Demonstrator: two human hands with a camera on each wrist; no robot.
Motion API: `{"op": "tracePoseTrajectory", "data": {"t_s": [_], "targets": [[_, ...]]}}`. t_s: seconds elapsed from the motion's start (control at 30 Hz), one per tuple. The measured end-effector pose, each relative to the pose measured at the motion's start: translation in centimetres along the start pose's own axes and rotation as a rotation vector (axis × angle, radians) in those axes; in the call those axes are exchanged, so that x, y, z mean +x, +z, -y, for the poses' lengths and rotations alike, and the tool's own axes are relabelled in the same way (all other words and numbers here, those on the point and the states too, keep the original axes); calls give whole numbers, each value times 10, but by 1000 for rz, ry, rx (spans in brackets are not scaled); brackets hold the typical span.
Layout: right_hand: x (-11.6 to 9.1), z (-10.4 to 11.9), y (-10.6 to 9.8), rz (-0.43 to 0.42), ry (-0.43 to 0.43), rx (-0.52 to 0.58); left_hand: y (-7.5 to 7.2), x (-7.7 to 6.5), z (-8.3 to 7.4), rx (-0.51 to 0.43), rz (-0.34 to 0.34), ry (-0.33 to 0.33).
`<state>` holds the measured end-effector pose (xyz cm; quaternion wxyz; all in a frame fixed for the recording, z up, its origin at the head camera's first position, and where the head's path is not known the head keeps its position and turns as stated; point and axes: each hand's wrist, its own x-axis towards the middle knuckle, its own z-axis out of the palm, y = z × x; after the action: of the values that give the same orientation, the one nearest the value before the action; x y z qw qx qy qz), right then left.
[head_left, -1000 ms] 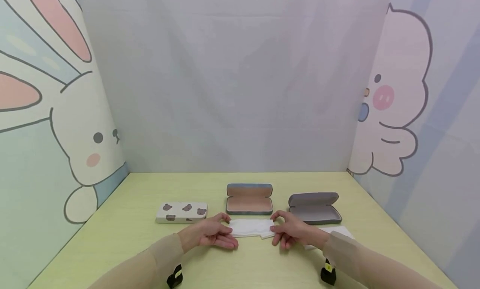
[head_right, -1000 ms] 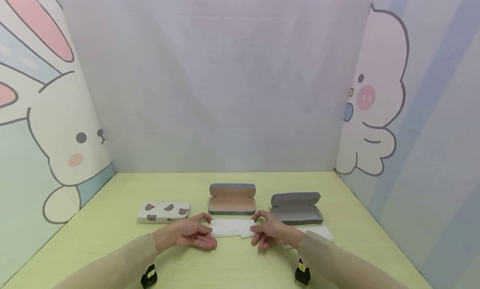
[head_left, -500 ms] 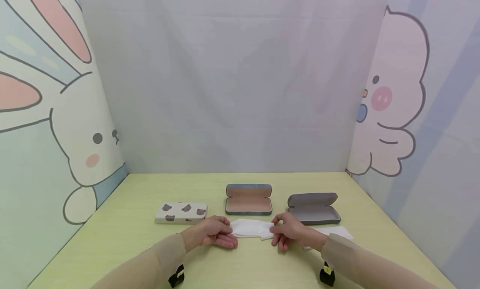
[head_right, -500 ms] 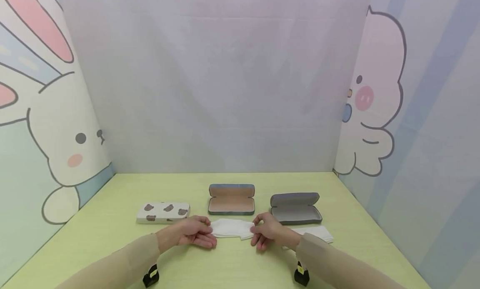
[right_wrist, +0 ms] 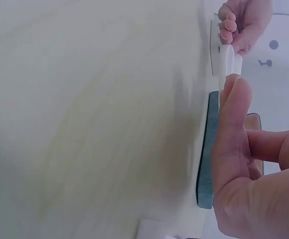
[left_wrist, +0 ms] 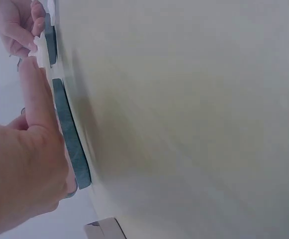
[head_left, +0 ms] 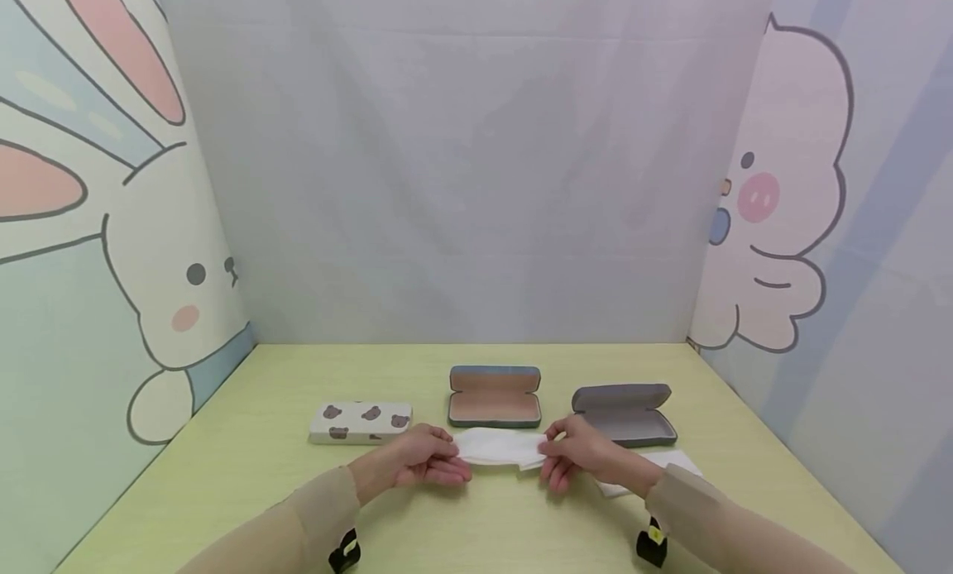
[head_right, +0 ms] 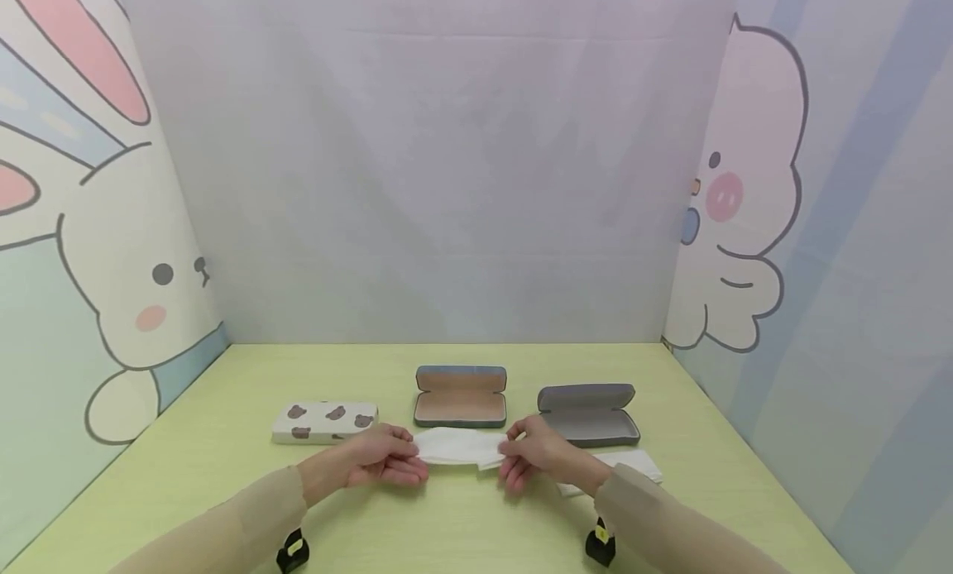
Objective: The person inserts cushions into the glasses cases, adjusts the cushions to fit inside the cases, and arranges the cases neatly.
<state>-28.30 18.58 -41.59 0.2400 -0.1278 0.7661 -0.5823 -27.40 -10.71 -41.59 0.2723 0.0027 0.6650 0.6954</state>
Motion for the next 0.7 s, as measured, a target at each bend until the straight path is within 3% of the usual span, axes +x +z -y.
{"op": "tracePoseTrajectory", "data": {"t_s": [0.7], "targets": [[1, 21, -12, 4, -27, -25, -1, -2, -19, -7, 17, 37]]}}
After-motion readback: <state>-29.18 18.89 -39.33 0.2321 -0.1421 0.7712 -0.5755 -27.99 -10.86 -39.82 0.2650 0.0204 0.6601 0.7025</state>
